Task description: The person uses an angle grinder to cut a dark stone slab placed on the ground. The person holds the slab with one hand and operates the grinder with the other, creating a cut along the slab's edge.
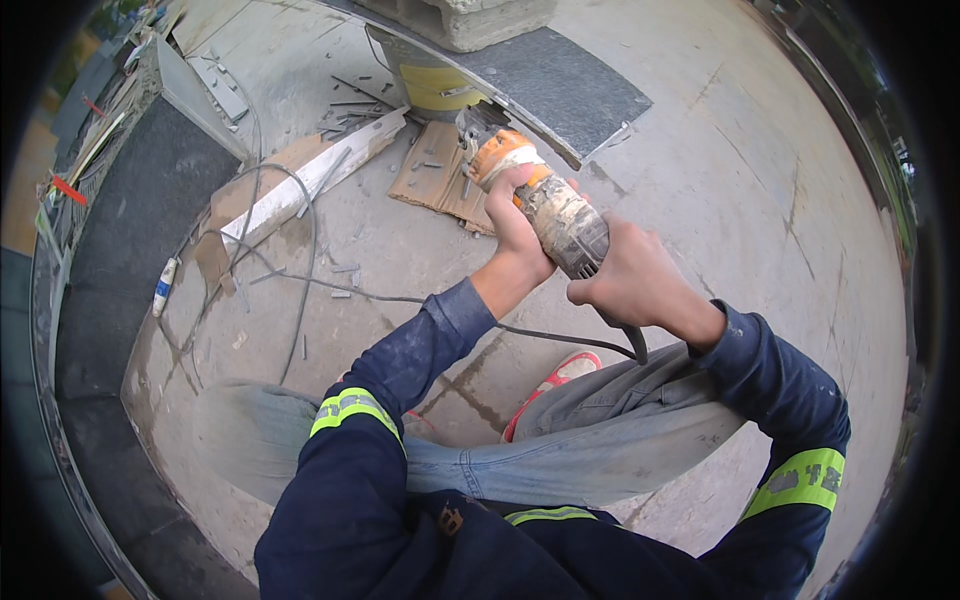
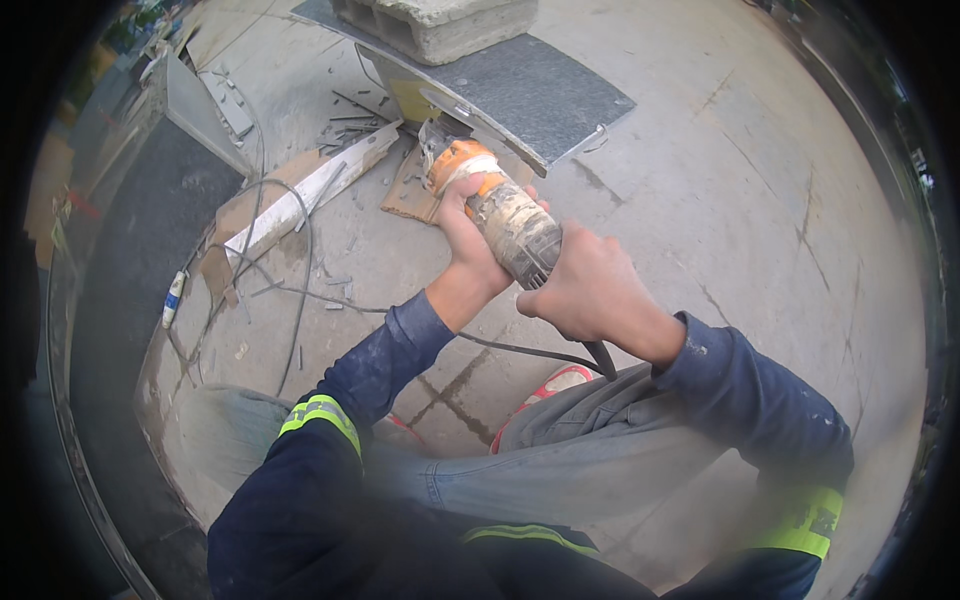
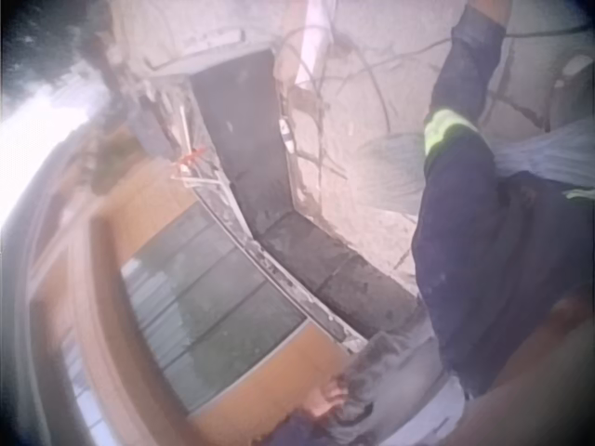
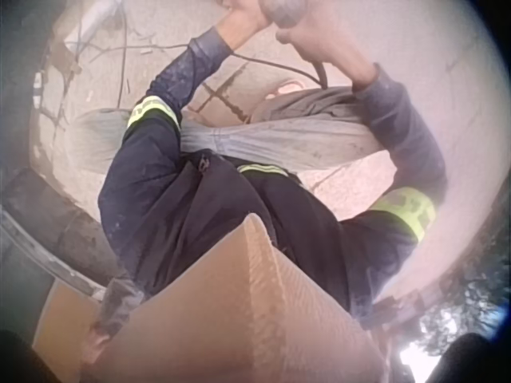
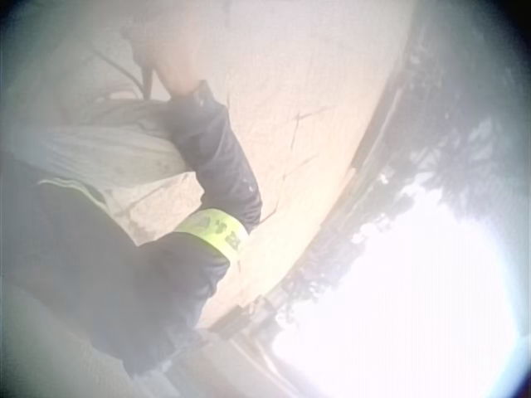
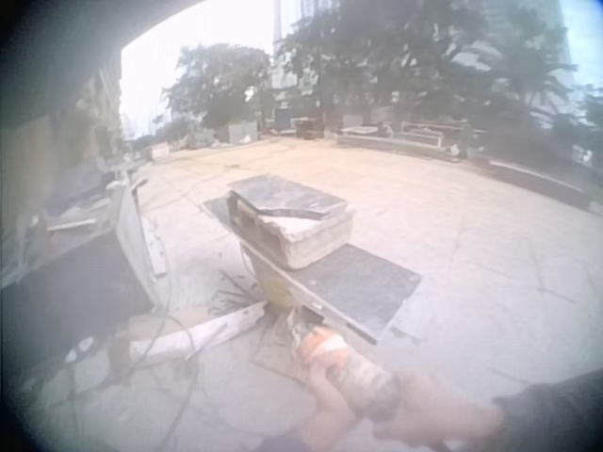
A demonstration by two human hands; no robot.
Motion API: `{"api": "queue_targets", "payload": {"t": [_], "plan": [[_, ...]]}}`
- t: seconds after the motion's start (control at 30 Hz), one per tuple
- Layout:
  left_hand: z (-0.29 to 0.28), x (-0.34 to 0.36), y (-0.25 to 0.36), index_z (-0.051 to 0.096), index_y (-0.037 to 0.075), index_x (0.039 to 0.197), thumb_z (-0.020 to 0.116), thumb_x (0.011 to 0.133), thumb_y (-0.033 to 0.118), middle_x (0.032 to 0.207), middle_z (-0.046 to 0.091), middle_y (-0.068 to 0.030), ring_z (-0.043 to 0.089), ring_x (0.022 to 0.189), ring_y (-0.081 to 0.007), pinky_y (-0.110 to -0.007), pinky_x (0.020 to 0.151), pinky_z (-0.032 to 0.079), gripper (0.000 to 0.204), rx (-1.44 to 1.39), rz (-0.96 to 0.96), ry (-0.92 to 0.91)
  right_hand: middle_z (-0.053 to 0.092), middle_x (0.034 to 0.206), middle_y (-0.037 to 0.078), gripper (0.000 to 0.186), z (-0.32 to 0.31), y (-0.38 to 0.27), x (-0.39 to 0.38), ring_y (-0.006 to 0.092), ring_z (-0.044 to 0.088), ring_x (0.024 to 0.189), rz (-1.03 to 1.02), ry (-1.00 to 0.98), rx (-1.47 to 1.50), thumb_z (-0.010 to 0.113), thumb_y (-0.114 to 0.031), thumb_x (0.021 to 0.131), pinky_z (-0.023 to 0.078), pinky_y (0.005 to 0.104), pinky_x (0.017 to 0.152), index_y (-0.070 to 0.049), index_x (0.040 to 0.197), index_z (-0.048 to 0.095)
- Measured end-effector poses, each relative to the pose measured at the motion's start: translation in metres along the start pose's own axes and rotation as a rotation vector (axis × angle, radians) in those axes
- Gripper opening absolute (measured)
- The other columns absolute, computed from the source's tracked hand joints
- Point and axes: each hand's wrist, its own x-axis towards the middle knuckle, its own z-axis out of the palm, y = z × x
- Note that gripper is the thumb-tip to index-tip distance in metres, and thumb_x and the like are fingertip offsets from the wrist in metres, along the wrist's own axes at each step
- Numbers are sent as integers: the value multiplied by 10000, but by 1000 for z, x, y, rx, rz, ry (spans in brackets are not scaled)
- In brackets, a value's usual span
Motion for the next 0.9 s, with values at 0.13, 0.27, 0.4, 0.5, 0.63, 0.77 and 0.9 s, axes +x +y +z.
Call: {"api": "queue_targets", "payload": {"t": [0.13,0.27,0.4,0.5,0.63,0.77,0.9], "plan": [[0,-4,-3,421,33,1116,560,750,428,933,573,-144,616,827,-307,-432,727,542,556,-13,-2,-14,652,793,283,568,-1,0,-6,412,680,796,3,-5,8,740,-270,623,551,417,738,127,981,548],[1,-7,-4,422,38,1113,556,755,430,930,573,-141,616,831,-301,-431,725,540,548,-8,0,-21,651,774,278,555,-3,-2,-10,409,681,778,0,-15,35,738,-253,622,550,415,732,126,978,547],[3,-11,-7,427,40,1104,557,757,429,932,574,-143,614,836,-304,-433,727,539,537,-6,-2,-15,638,715,244,486,-1,-2,-15,365,680,715,-3,31,56,743,-198,589,538,399,701,104,921,558],[6,-15,-8,455,62,1035,575,751,385,899,584,-145,619,795,-305,-426,731,546,446,-51,-20,-16,637,714,242,484,0,1,-17,368,679,719,1,37,37,743,-202,589,536,399,696,106,914,557],[11,-22,-11,473,66,997,588,743,370,886,589,-145,622,777,-304,-420,730,550,413,-46,-21,34,643,738,240,492,1,5,-20,366,680,726,13,38,25,744,-206,592,539,399,699,95,935,559],[5,-17,-13,447,41,1069,572,751,427,911,582,-149,614,818,-317,-432,716,536,515,-31,-27,-5,650,783,266,532,-3,3,-22,401,677,777,26,-4,35,744,-236,609,545,414,726,106,966,548],[5,-15,-13,446,43,1069,572,748,425,903,584,-147,614,815,-316,-430,714,536,515,-18,-9,-19,651,794,278,546,-5,3,-20,418,676,798,30,-29,29,743,-252,620,548,421,737,114,971,541]]}}
